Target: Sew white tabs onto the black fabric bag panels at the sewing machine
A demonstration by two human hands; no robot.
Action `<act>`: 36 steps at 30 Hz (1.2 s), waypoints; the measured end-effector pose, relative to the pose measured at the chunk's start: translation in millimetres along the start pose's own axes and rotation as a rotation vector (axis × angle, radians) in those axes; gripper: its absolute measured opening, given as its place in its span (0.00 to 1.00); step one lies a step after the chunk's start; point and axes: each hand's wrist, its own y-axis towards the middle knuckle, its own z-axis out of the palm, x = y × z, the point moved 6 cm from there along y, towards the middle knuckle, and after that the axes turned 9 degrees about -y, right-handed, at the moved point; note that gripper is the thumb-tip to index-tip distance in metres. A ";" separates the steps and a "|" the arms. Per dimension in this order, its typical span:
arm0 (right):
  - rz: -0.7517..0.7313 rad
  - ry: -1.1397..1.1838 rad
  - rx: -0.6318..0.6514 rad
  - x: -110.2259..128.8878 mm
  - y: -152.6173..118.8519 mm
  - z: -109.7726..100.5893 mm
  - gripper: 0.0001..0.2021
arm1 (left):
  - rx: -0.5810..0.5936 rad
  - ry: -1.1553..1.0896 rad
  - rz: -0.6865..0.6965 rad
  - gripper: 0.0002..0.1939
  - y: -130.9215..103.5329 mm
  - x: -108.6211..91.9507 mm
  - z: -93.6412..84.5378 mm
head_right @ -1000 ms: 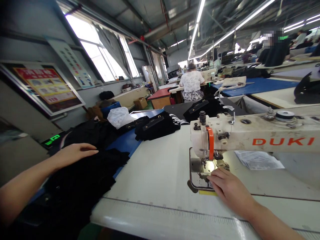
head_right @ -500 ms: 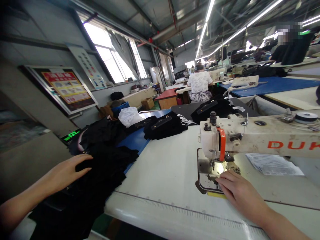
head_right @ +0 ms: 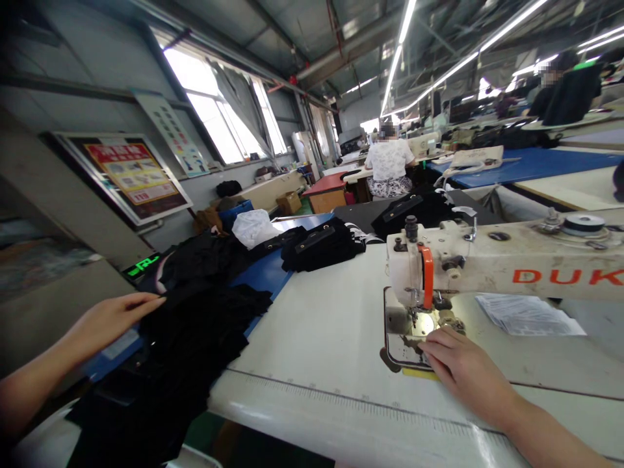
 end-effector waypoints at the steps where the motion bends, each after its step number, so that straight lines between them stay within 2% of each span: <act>1: 0.002 0.002 0.003 -0.1 -0.1 0.3 0.14 | 0.025 -0.090 -0.057 0.21 2.9 5.5 -2.1; 5: 0.006 0.001 -0.004 0.1 -0.2 -0.1 0.14 | 0.068 -0.477 -0.244 0.32 5.7 20.0 -4.1; 8: 0.006 0.003 0.000 0.7 0.1 -0.1 0.14 | 0.074 -0.571 -0.269 0.37 4.6 18.7 -5.8; 12: 0.016 0.003 -0.006 0.3 0.2 -0.1 0.14 | 0.116 -0.558 -0.184 0.36 3.5 -1.9 -15.8; 16: 0.010 0.016 -0.008 -0.4 -0.5 0.8 0.14 | 0.149 -0.460 -0.081 0.37 0.0 -40.5 -22.1; 19: 0.016 0.021 0.003 -1.5 -1.0 2.0 0.14 | 0.178 -0.196 0.068 0.32 -4.9 -72.8 -6.5; 21: 0.018 0.026 0.018 -1.6 -1.1 2.7 0.14 | 0.268 -0.045 0.168 0.26 -9.6 -89.1 15.7; 24: 0.019 0.031 0.043 -0.8 -0.4 2.9 0.14 | 0.420 0.001 0.217 0.21 -16.3 -100.9 41.4; 25: 0.021 0.031 0.048 -0.4 0.0 2.6 0.14 | 0.398 -0.002 0.218 0.21 -16.5 -102.7 41.5; 26: 0.025 0.030 0.050 -0.2 0.5 2.1 0.14 | 0.305 0.002 0.218 0.21 -15.3 -104.0 35.8; 29: 0.034 0.031 0.040 0.7 2.0 -0.1 0.14 | -0.154 0.063 0.264 0.21 -16.3 -106.9 5.1; 30: 0.034 0.034 0.037 1.2 2.5 -0.7 0.14 | -0.203 0.088 0.292 0.21 -17.9 -107.7 2.4; 31: 0.034 0.037 0.037 1.7 3.0 -1.2 0.14 | -0.162 0.109 0.323 0.20 -18.3 -108.5 5.6; 33: 0.033 0.040 0.039 2.8 4.0 -2.1 0.14 | 0.007 0.109 0.335 0.19 -17.3 -108.9 15.9; 34: 0.031 0.041 0.039 3.4 4.4 -2.6 0.14 | 0.015 0.089 0.303 0.19 -16.0 -109.4 14.9; 36: 0.029 0.040 0.036 4.5 5.3 -3.8 0.14 | -0.137 0.042 0.225 0.20 -14.1 -115.8 -1.2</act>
